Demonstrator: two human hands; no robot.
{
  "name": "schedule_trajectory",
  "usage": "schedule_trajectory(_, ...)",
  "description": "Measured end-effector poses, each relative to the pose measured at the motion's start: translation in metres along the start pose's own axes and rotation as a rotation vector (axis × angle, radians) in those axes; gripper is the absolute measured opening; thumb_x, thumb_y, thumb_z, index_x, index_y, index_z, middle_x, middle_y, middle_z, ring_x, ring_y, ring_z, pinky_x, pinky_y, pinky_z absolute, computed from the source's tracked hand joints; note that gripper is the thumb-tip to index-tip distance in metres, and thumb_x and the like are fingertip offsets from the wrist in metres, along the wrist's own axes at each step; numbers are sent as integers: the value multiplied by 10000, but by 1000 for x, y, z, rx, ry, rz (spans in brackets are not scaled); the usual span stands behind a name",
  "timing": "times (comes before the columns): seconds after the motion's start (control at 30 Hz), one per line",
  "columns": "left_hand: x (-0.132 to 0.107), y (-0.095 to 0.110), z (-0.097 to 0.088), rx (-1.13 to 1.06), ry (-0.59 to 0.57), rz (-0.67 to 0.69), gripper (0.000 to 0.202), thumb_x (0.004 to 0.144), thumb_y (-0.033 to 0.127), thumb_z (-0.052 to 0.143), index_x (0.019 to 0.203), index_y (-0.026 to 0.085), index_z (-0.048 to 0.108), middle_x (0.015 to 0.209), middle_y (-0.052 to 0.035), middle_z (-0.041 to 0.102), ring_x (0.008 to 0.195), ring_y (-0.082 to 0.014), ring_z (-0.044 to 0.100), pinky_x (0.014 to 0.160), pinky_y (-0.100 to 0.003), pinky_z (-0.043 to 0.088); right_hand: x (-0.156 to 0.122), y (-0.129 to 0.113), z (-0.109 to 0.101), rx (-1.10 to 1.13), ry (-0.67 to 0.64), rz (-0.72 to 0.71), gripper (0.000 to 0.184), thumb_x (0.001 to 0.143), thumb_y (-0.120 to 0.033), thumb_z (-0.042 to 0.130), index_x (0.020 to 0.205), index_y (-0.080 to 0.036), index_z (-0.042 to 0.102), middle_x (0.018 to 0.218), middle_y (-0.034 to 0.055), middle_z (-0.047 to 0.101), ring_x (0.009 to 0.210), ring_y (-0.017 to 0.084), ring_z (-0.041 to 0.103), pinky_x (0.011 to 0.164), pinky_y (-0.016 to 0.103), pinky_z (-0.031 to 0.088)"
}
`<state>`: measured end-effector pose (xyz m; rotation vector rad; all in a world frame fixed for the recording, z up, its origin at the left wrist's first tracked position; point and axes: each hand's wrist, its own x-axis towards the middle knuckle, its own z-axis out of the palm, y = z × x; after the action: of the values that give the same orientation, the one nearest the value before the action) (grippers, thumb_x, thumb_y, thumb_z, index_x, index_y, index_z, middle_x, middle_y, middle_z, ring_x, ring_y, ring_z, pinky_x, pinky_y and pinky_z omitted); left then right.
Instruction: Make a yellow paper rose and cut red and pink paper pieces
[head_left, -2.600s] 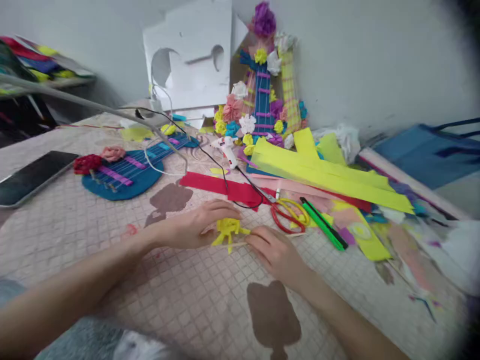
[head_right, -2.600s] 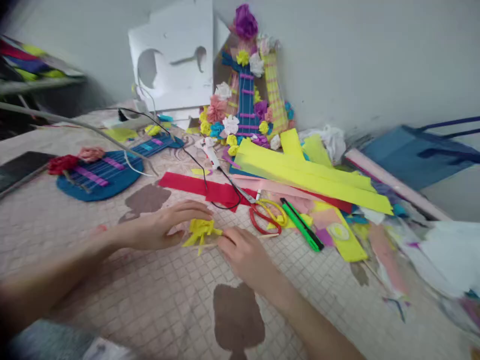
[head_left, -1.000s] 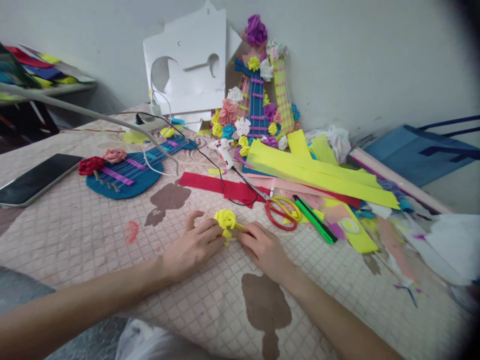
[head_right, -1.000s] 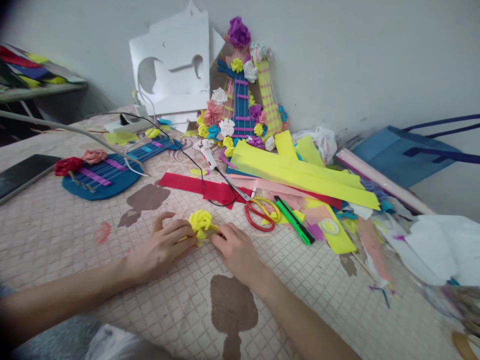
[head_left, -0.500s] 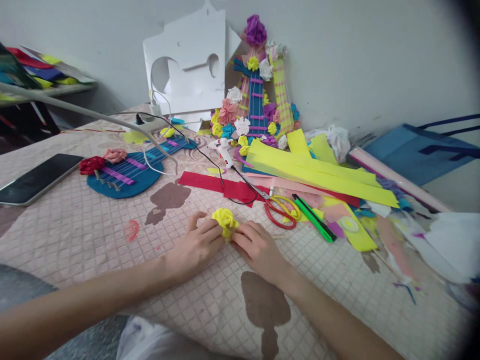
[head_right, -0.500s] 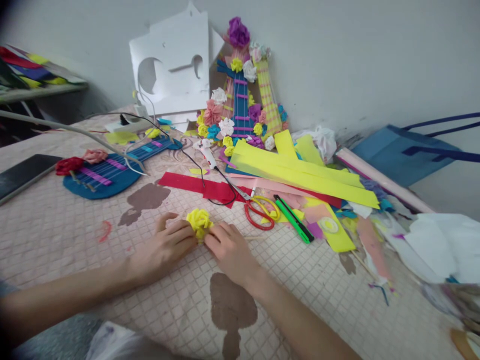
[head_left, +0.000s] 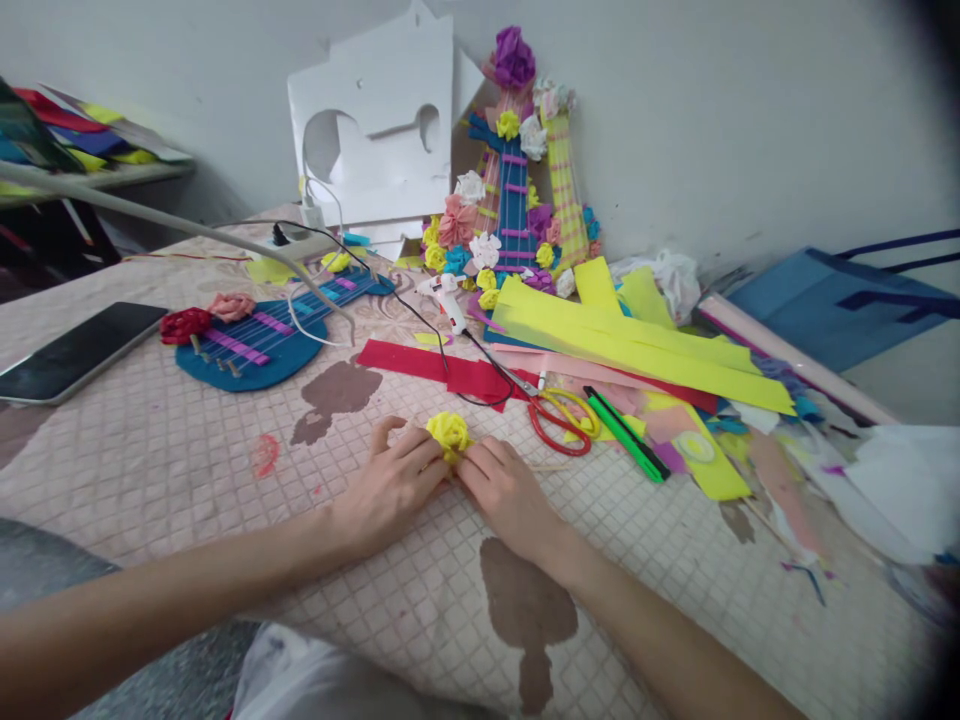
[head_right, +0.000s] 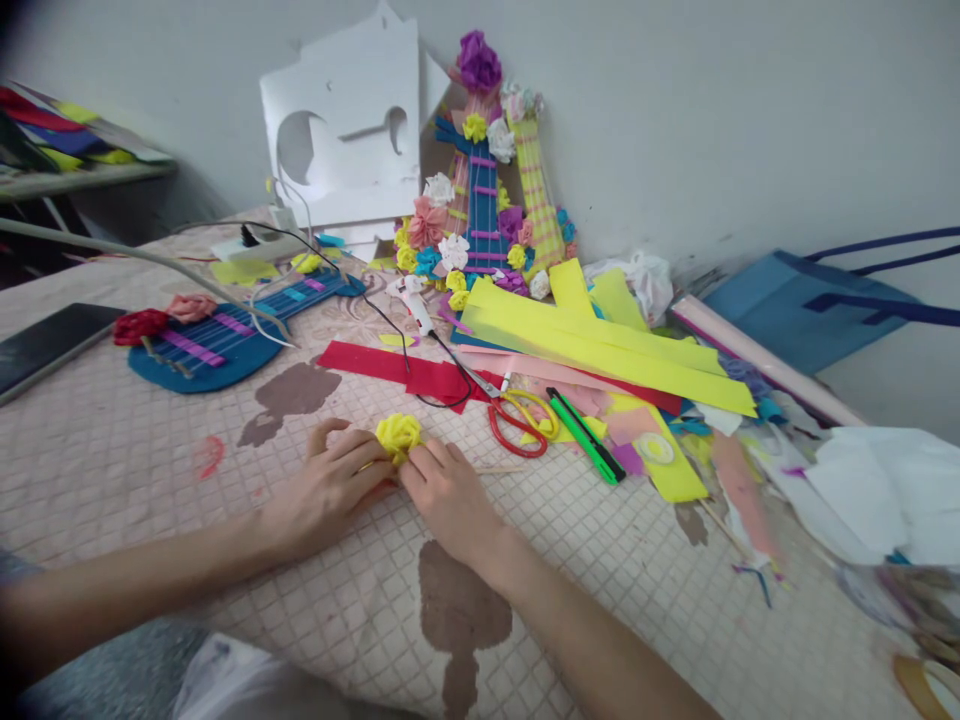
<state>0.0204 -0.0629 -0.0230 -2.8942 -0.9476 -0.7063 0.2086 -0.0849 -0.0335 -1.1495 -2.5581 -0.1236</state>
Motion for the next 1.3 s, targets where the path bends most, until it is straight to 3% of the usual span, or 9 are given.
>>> schedule_trajectory(0.13, 2, 1, -1, -16, -10, -20, 209, 909, 148, 438, 745, 173, 565, 788, -19, 599, 837, -187, 500, 941, -470, 259, 0, -2, 1, 17, 23, 31, 214, 923, -136, 414, 803, -164, 588, 820, 75, 564, 830, 220, 470, 706, 353, 427)
schedule_trajectory(0.3, 2, 0, -3, -95, -39, -65, 186, 910, 170, 444, 809, 174, 601, 829, -30, 610, 869, -193, 498, 913, -452, 268, -1, -3, -3, 75, 56, 79, 141, 914, -204, 470, 867, -168, 598, 917, 81, 585, 880, 218, 482, 755, 360, 418)
schedule_trajectory(0.57, 3, -2, -8, -159, -27, -159, 201, 895, 185, 456, 787, 174, 625, 791, -27, 607, 834, -182, 499, 847, -406, 290, -1, -2, 0, 57, 136, 40, 111, 890, -170, 507, 853, -192, 609, 952, 72, 614, 928, 210, 492, 829, 373, 384)
schedule_trajectory(1.13, 2, 0, -6, -207, -56, -142, 182, 899, 216, 483, 756, 168, 585, 808, -20, 601, 861, -188, 493, 842, -406, 278, 0, -5, 4, 52, 100, 55, 151, 906, -167, 468, 801, -189, 574, 872, 58, 603, 888, 213, 487, 799, 369, 377)
schedule_trajectory(1.3, 0, -1, -6, -211, -6, -141, 81, 886, 223, 524, 858, 187, 591, 851, -13, 615, 906, -191, 497, 853, -398, 263, 0, -5, 6, 33, 105, 68, 149, 895, -166, 494, 763, -175, 563, 824, 54, 590, 848, 205, 481, 773, 360, 375)
